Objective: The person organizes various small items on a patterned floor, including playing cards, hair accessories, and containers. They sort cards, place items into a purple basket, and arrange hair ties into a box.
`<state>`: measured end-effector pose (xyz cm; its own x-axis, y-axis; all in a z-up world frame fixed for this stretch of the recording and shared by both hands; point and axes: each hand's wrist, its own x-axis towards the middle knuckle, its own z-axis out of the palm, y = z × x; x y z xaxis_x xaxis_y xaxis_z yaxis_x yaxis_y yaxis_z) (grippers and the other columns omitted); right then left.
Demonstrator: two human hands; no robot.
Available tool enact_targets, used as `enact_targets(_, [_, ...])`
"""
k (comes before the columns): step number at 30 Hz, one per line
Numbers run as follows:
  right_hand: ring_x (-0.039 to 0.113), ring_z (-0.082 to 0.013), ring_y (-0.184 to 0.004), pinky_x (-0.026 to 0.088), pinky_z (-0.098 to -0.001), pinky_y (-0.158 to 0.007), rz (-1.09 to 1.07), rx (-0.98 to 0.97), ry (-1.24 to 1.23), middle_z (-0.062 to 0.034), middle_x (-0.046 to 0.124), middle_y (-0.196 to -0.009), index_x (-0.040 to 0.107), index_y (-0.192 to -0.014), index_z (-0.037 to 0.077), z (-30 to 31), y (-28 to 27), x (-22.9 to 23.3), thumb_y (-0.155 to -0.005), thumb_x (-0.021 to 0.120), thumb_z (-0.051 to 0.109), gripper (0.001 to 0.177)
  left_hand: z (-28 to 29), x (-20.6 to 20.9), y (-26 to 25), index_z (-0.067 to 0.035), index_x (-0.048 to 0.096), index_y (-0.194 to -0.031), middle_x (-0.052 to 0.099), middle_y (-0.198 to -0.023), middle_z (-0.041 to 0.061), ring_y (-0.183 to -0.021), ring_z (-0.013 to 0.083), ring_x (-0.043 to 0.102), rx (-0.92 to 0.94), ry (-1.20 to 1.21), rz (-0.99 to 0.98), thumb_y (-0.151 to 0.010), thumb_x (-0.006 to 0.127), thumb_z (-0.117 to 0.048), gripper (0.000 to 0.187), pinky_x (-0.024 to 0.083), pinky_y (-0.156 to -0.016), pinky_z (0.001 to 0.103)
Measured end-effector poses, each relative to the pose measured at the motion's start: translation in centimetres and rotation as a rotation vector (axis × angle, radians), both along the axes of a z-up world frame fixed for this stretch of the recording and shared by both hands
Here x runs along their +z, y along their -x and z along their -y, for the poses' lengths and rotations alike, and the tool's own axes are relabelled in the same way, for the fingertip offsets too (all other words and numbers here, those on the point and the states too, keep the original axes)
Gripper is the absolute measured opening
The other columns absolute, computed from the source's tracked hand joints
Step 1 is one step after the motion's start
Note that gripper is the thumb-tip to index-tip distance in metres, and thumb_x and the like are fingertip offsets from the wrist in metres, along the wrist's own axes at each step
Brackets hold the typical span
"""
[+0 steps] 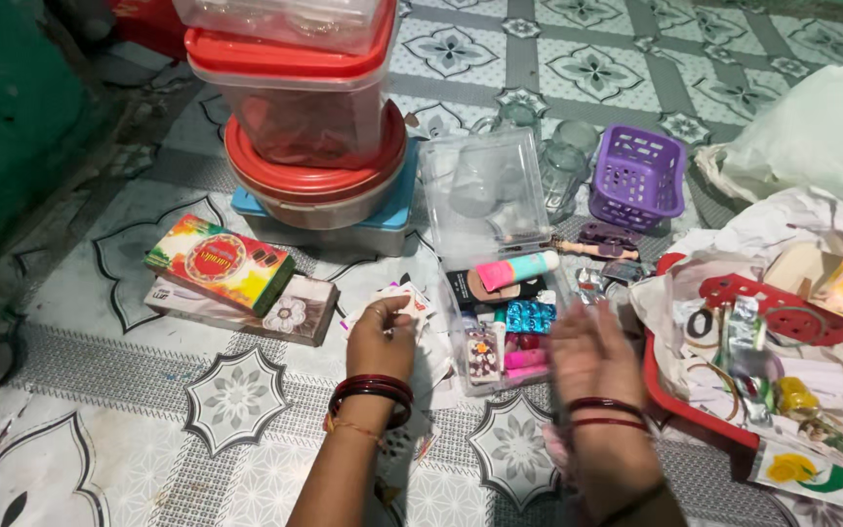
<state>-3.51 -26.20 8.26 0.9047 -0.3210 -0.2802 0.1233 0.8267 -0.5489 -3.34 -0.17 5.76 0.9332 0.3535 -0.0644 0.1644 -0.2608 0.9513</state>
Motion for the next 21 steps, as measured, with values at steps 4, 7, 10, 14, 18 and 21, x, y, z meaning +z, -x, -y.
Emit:
enact_targets(4, [0.068,-0.0163,-0.091,0.06,-0.0347,-0.08,-0.035,0.212,0.46,-0.0087,0.071,-0.102,0.062,-0.123,0.003,-4.3,0.7,0.3,-0.088,0.069,0.012,0.037,-0.7,-0.1,0.3,-0.01,0.071,-0.118,0.073,-0.112,0.012,-0.098,0.0239,0.072,0.014,-0.17,0.036,-0.081,0.068,-0.003,0.038,0.057,-0.086,0.034])
enact_targets(7, [0.063,-0.0135,-0.083,0.056,-0.0298,-0.071,-0.022,0.109,0.679,-0.0076,0.071,-0.105,0.062,-0.125,0.005,-3.9,0.7,1.5,-0.092,0.071,0.013,0.035,-0.7,0.2,0.2,-0.009,0.069,-0.12,0.074,-0.115,0.013,-0.102,0.0247,0.073,-0.027,-0.126,0.075,-0.083,0.068,-0.004,0.037,0.058,-0.089,0.035])
enact_targets(10, [0.06,-0.0152,-0.088,0.049,-0.0292,-0.072,0.021,-0.144,1.043,-0.0074,0.067,-0.107,0.067,-0.123,0.006,0.6,0.1,2.3,-0.099,0.072,0.013,0.026,0.7,1.1,0.2,-0.009,0.066,-0.125,0.072,-0.122,0.013,-0.108,0.0235,0.072,-0.094,-0.009,0.213,-0.086,0.067,-0.003,0.04,0.059,-0.09,0.034])
enact_targets(14, [0.067,-0.0311,-0.114,0.052,-0.0417,-0.1,-0.001,-0.463,1.825,-0.0175,0.069,-0.123,0.068,-0.13,0.001,9.2,0.1,1.4,-0.096,0.07,0.009,0.035,5.8,3.3,1.9,-0.01,0.058,-0.141,0.071,-0.13,0.011,-0.119,0.0201,0.068,-0.365,0.267,0.21,-0.088,0.059,0.003,0.054,0.054,-0.097,0.033])
enact_targets(18, [0.061,-0.048,-0.116,0.047,-0.0549,-0.101,-0.495,-0.292,2.198,-0.029,0.066,-0.124,0.067,-0.129,0.0,16.0,1.0,-0.4,-0.085,0.072,0.022,0.05,9.6,4.8,4.8,-0.007,0.054,-0.145,0.067,-0.134,0.011,-0.126,0.019,0.064,-0.599,0.517,0.122,-0.089,0.054,0.004,0.057,0.048,-0.108,0.031])
enact_targets(21, [0.06,-0.0511,-0.114,0.047,-0.0573,-0.098,-0.851,-0.048,2.103,-0.032,0.062,-0.126,0.068,-0.127,0.002,18.9,1.3,-1.3,-0.084,0.071,0.029,0.051,10.6,4.6,5.6,-0.004,0.054,-0.144,0.067,-0.133,0.011,-0.125,0.018,0.063,-0.626,0.412,0.109,-0.09,0.056,0.004,0.054,0.048,-0.108,0.031])
